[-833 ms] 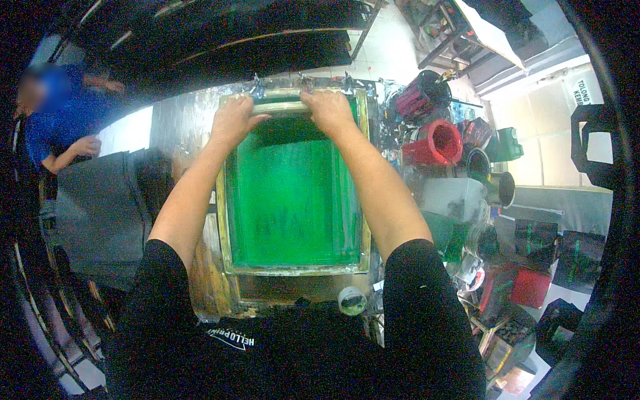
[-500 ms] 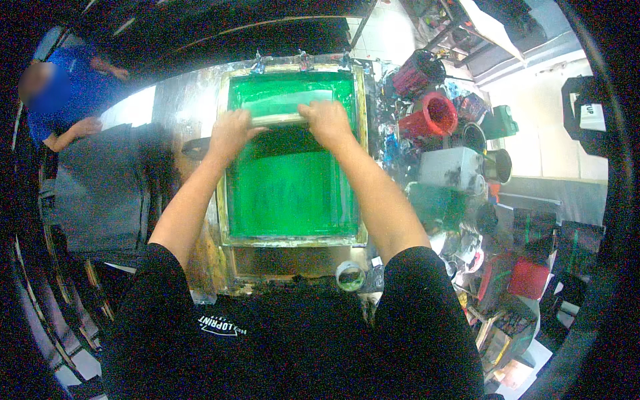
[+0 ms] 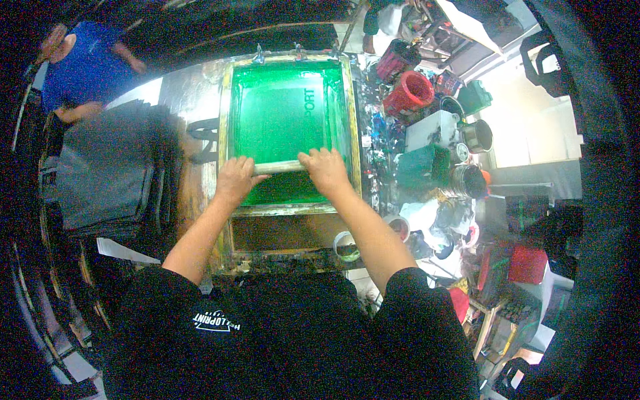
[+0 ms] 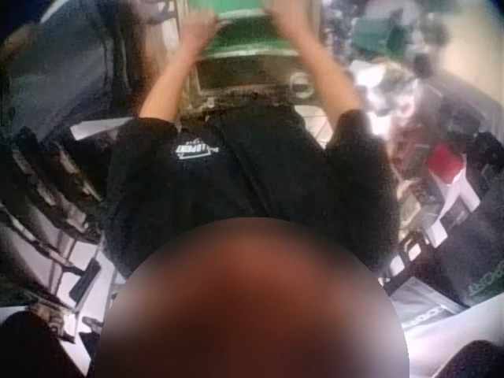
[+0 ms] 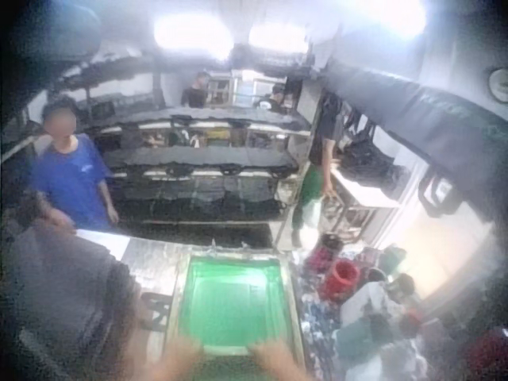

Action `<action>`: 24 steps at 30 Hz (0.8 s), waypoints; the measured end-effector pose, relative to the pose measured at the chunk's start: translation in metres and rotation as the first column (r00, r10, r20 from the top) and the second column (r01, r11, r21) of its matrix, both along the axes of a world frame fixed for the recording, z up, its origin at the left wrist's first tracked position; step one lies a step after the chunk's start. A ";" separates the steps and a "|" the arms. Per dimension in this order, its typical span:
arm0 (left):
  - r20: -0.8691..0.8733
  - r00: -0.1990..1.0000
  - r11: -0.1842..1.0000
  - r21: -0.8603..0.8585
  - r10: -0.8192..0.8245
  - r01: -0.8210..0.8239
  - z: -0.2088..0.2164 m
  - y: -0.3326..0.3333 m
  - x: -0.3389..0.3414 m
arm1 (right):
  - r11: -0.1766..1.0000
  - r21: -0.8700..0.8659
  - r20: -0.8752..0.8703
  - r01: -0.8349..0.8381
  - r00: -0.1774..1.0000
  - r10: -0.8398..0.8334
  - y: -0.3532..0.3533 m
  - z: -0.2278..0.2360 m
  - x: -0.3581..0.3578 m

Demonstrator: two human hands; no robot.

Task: The person performs screen printing on black tote bags using a squeegee and green ink. They repeatedly pull ink across the screen, lift the frame to reveal the printed logo, and pass each finished bag to a coworker. The process is repeated for multiple bags throughout the clip.

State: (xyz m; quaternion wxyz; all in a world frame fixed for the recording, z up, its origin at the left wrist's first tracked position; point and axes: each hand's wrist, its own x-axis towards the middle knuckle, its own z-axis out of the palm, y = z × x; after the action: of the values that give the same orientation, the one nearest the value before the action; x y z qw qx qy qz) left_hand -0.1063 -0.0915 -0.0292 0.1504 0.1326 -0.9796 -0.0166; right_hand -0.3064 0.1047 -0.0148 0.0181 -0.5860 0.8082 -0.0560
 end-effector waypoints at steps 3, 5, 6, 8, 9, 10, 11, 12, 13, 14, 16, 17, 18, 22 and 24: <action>-0.017 0.999 0.999 0.039 -0.027 0.028 0.002 0.024 0.024 | 1.000 -0.012 -0.009 0.006 1.000 -0.007 0.028 -0.005 0.027; -0.003 0.999 0.998 0.048 -0.038 0.038 0.003 0.038 0.041 | 0.999 -0.031 -0.034 0.015 0.999 -0.016 0.044 -0.005 0.046; -0.003 0.999 0.997 0.058 -0.045 0.045 0.001 0.044 0.049 | 0.999 -0.034 -0.036 0.017 0.999 -0.018 0.051 -0.006 0.055; -0.007 0.998 0.995 0.072 -0.066 0.066 0.004 0.052 0.059 | 0.999 -0.047 -0.044 0.028 0.999 -0.030 0.061 -0.011 0.065; -0.046 0.997 0.995 0.077 -0.059 0.062 0.002 0.052 0.059 | 0.997 -0.068 -0.055 0.024 0.998 -0.028 0.062 -0.015 0.065; 0.003 0.999 0.994 0.102 -0.039 0.038 0.006 0.051 0.057 | 0.999 -0.020 -0.059 0.027 0.998 -0.028 0.058 -0.013 0.062; 0.051 0.999 0.992 0.124 -0.018 0.012 0.010 0.049 0.052 | 0.999 0.027 -0.063 0.028 0.998 -0.026 0.052 -0.011 0.056; 0.099 0.995 0.989 0.146 0.003 -0.017 0.014 0.047 0.050 | 0.997 0.074 -0.067 0.028 0.997 -0.023 0.048 -0.009 0.053; 0.019 1.000 0.987 0.160 -0.010 0.007 0.016 0.044 0.050 | 0.996 0.083 -0.055 0.026 0.998 -0.022 0.044 -0.005 0.051; -0.063 0.998 0.984 0.173 -0.022 0.033 0.017 0.042 0.053 | 0.995 0.092 -0.043 0.023 0.999 -0.019 0.043 -0.001 0.050; -0.157 0.987 0.979 0.205 0.028 0.004 0.016 0.040 0.063 | 0.997 0.071 -0.045 -0.005 0.999 0.009 0.044 0.009 0.046; -0.168 0.981 0.972 0.230 0.094 -0.054 0.011 0.040 0.076 | 0.998 0.043 -0.058 -0.035 0.998 0.037 0.047 0.013 0.046; -0.176 0.972 0.961 0.257 0.154 -0.106 0.003 0.038 0.090 | 0.998 0.016 -0.071 -0.059 0.996 0.060 0.051 0.015 0.047; 0.044 0.915 0.860 0.326 0.402 -0.393 -0.032 0.034 0.137 | 0.997 -0.039 -0.134 0.064 0.989 -0.069 0.053 0.003 0.077; 0.081 0.902 0.838 0.343 0.424 -0.425 -0.047 0.034 0.143 | 0.990 -0.108 -0.090 0.085 0.991 -0.095 0.057 -0.005 0.093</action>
State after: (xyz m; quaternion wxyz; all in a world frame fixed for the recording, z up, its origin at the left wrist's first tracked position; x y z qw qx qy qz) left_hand 0.0372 -0.0573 -0.0766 0.1234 0.3709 -0.9068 -0.1579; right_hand -0.2133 0.1618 -0.0196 -0.0533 -0.5511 0.8297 -0.0710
